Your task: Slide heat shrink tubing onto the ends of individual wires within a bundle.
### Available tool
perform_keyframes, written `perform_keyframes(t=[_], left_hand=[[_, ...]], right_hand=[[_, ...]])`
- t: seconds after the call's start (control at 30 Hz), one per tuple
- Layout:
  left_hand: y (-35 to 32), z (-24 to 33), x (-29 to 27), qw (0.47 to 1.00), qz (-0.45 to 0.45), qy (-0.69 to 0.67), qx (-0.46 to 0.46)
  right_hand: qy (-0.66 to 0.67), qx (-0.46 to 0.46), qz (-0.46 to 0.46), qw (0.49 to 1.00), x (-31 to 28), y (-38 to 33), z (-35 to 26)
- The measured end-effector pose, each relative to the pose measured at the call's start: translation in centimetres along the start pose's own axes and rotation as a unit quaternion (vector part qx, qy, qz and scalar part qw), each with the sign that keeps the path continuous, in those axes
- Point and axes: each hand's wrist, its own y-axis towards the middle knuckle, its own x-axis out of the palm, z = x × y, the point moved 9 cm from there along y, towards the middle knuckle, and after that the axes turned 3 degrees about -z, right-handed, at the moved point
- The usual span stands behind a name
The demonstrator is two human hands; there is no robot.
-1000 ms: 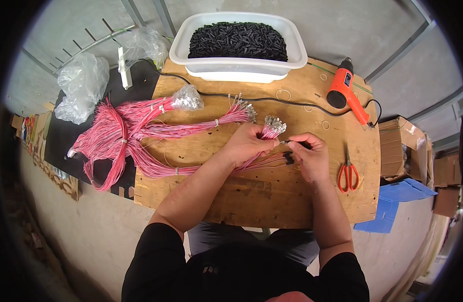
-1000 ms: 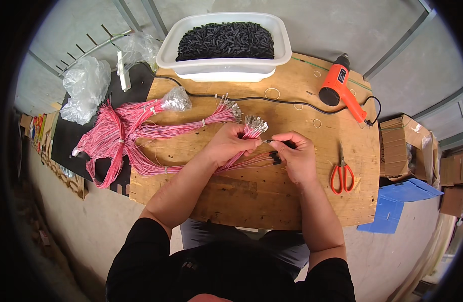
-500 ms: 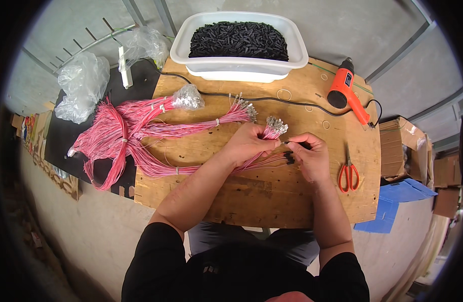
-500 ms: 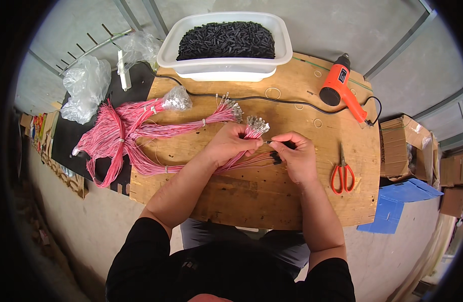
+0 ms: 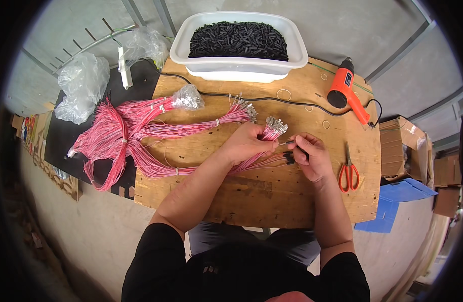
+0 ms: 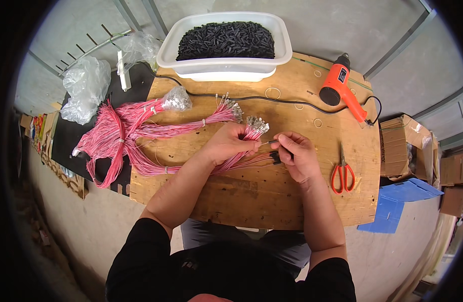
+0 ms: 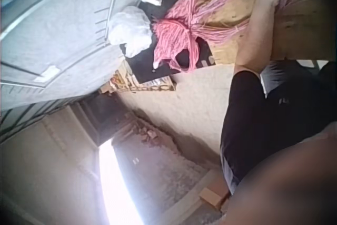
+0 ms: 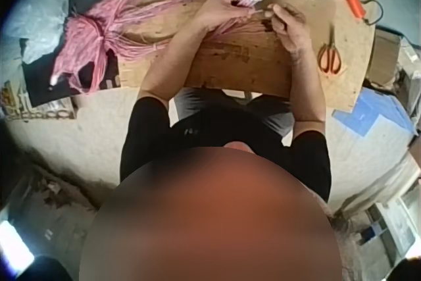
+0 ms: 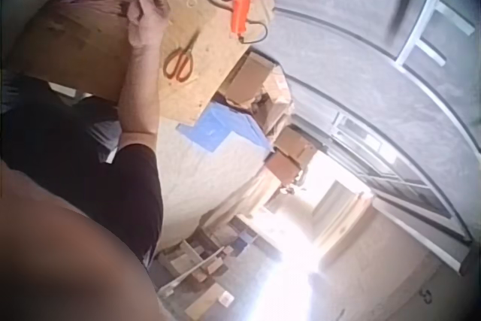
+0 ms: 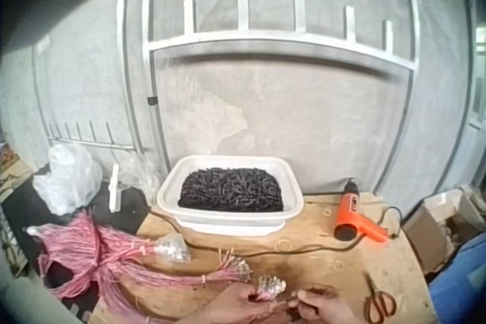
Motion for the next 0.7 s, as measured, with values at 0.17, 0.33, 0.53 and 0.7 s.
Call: perform_keyframes(t=[0.17,0.33,0.53,0.7], left_hand=[[0.1,-0.2,0.0,1.000,0.003,-0.008,0.012],[0.1,0.0,0.3,1.000,-0.006,-0.002,0.015],[0.1,-0.2,0.3,1.000,-0.009,-0.001,0.009],[0.1,0.0,0.5,1.000,-0.009,0.011,0.002]], right_hand=[[0.060,0.060,-0.049,0.995,0.2,0.1,1.1],[0.054,0.068,-0.057,0.995,0.3,0.1,1.5],[0.050,0.075,-0.060,0.994,0.5,0.1,1.5],[0.042,0.075,-0.061,0.994,0.7,0.0,1.5]])
